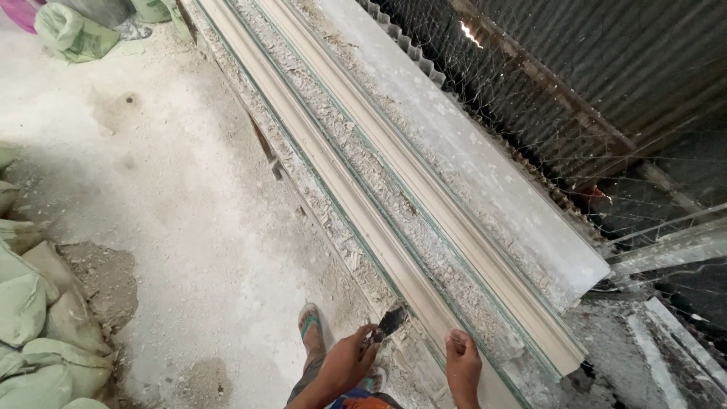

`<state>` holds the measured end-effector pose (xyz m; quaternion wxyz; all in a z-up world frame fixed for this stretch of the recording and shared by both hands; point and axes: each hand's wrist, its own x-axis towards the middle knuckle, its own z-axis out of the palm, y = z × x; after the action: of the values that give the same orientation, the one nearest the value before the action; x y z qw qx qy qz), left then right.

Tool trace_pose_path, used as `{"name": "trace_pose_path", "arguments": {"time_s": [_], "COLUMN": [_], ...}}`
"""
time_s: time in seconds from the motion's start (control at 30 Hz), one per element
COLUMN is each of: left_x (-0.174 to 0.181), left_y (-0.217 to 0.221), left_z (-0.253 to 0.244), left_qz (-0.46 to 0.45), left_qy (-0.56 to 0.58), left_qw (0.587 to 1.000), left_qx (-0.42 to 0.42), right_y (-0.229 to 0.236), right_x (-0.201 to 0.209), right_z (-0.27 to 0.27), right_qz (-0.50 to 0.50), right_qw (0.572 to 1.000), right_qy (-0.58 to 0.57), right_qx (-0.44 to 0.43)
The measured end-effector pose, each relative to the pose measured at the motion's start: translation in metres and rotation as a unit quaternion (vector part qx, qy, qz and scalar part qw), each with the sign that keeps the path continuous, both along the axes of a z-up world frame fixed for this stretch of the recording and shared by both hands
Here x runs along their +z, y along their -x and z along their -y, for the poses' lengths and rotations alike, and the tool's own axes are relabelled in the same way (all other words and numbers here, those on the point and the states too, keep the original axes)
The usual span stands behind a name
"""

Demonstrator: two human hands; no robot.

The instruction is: Trim and refine the edges of decorative plaster cornices using a hand scraper.

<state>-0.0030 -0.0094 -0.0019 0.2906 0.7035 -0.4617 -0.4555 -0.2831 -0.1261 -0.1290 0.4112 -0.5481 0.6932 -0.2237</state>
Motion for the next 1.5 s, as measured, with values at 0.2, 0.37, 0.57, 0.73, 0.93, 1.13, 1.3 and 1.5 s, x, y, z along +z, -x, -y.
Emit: {"name": "trace_pose_path", "arguments": {"time_s": [0.2,0.37,0.57,0.73,0.93,1.13,1.3,1.5], "left_x": [-0.014,-0.007,-0.007,-0.010,0.007,0.012,0.016,0.038], "left_y": [0.006,-0.004,-0.016,-0.021,-0.032,-0.037,-0.061,-0.085], "left_z": [0.001,0.006,0.010,0.012,0.025,0.051,0.086,0.151], "left_qz": [0.004,0.008,0.020,0.020,0.039,0.056,0.164,0.203], "left_qy": [0.010,-0.007,-0.008,-0.005,-0.035,-0.039,0.043,0.122], "left_qw": [1.000,1.000,1.000,1.000,0.998,0.995,0.957,0.886], "left_qx": [-0.013,-0.007,0.012,0.017,-0.037,-0.074,-0.236,-0.399], "right_y": [0.012,0.023,0.029,0.035,0.046,0.067,0.056,0.044], "right_x": [-0.036,-0.060,-0.086,-0.099,-0.130,-0.125,-0.094,-0.080], "right_z": [-0.001,-0.006,-0.017,-0.032,-0.048,-0.076,-0.109,-0.141], "right_qz": [-0.015,0.005,0.013,-0.011,0.128,-0.041,-0.110,-0.254], "right_qw": [0.998,0.998,0.994,0.990,0.988,0.991,0.985,0.951], "right_qy": [0.016,0.025,0.083,0.129,0.018,-0.081,0.004,0.060], "right_qx": [-0.055,-0.055,-0.064,-0.047,-0.086,-0.096,-0.131,-0.168]}}
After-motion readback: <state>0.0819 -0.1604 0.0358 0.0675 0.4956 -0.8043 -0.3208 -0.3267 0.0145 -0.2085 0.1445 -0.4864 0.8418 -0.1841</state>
